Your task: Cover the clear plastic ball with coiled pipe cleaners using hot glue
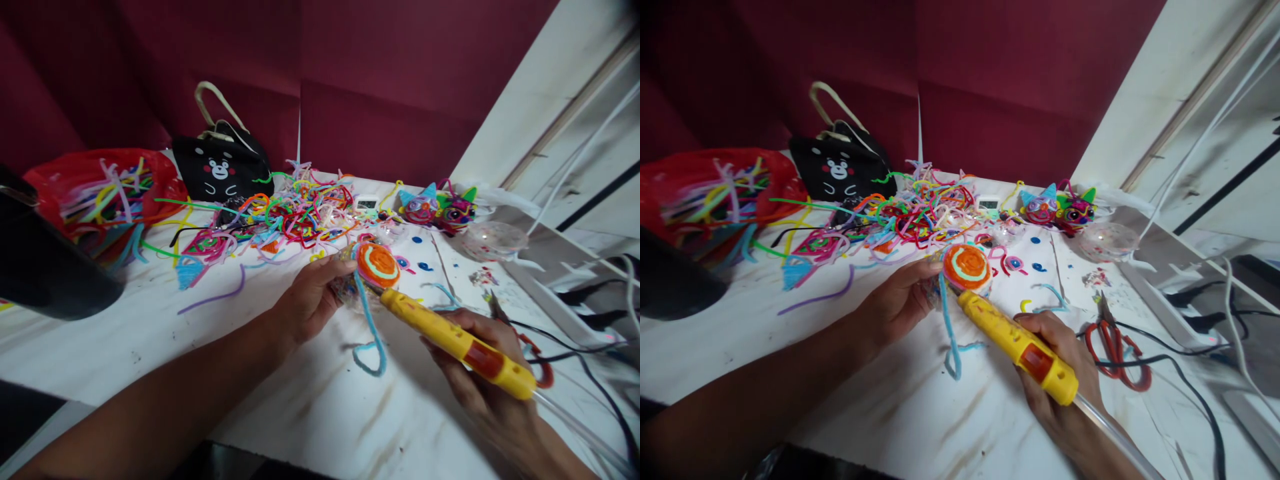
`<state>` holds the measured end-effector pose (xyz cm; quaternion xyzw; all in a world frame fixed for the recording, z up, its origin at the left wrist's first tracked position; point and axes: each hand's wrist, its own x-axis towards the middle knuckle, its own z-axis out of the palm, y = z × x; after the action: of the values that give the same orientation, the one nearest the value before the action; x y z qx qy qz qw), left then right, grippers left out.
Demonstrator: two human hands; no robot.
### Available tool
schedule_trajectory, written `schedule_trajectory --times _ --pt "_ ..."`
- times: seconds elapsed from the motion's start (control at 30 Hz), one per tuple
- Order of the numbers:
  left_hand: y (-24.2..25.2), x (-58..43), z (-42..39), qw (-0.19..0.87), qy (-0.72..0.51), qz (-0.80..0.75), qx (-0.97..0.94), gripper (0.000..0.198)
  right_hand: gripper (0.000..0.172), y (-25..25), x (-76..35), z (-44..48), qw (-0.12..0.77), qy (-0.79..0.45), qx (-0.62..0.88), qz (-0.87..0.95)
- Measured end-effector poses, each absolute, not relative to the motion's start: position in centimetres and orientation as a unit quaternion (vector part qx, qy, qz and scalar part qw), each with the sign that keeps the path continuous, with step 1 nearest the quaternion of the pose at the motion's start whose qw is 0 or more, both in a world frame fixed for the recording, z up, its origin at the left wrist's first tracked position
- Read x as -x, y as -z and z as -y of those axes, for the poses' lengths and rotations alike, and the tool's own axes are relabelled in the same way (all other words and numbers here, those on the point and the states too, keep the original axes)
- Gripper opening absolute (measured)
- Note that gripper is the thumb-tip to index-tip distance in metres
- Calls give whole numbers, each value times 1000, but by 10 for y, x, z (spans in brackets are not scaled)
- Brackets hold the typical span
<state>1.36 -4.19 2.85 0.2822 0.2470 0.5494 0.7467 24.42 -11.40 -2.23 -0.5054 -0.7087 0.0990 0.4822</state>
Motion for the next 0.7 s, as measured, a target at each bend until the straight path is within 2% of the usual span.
schedule_trajectory --times 0.43,0.57,0.7 --pt "-39 -11 41 743 -567 -257 -245 7 29 14 -246 113 500 -133 515 684" --pt "-40 -11 40 741 -567 -258 -250 6 26 13 -249 110 478 -151 517 694" --pt "-39 -10 39 737 -570 -263 -249 7 26 14 -248 112 487 -131 524 686"
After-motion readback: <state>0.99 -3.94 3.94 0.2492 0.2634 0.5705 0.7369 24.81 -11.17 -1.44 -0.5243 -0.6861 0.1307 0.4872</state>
